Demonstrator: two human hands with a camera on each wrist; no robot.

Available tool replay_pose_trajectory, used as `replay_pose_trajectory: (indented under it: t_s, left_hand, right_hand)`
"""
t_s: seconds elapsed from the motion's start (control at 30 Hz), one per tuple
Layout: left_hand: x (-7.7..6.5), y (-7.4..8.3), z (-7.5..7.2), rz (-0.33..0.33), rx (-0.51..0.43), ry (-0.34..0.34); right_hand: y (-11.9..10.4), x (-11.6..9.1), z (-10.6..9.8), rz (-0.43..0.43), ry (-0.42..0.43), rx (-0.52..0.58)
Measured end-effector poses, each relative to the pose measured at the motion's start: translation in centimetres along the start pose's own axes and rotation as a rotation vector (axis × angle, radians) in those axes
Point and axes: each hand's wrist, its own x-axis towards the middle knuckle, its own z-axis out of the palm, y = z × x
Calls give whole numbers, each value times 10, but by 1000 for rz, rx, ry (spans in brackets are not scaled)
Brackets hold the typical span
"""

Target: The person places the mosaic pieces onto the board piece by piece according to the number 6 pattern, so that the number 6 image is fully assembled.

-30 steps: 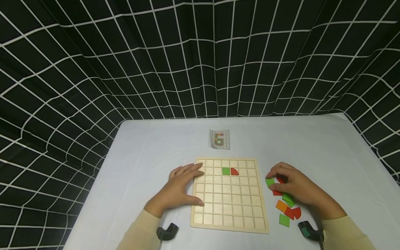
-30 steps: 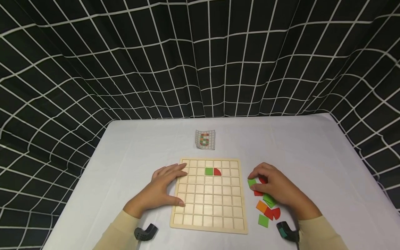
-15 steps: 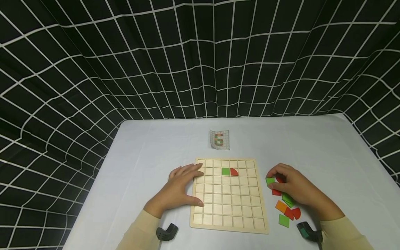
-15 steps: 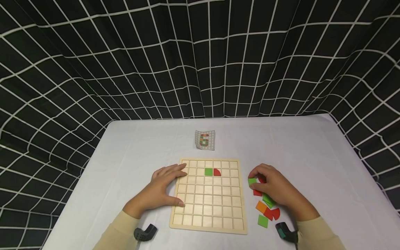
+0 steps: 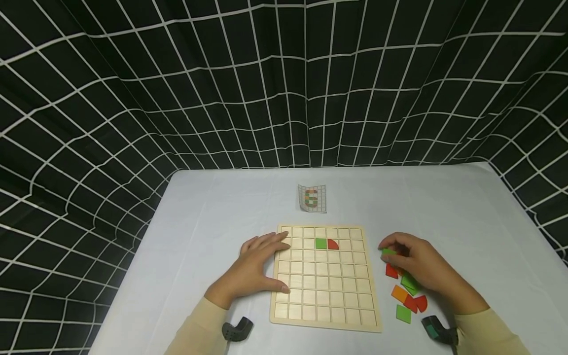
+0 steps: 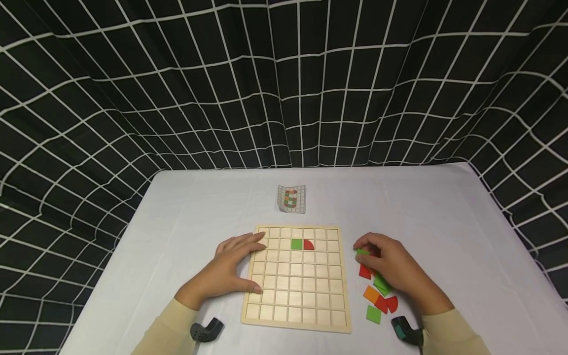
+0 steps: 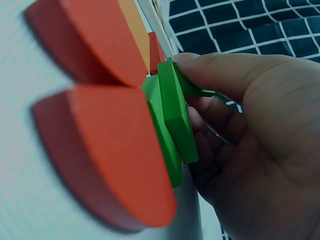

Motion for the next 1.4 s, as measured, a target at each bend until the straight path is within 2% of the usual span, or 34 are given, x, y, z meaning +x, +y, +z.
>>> replay_pose_trajectory:
  t_s: [0.13,0.5,0.83,1.17,1.4]
  left_hand:
    - [0,0,0,1,6,-1]
    - [0,1,0,-2,3,2]
    - [0,1,0,-3,3,2]
    - [-1,2,0,-9,-1,4]
    - [0,2,-1,-3,-3,7]
  right_hand:
    - [0,1,-1,10,45,6]
    - [-4,-2,-2,-29,147,42]
    - [-9,-4,-3,-2,132,68]
    - [-11,-6,1,-38,120,155]
    - [-24,-7,6,-56,75,174]
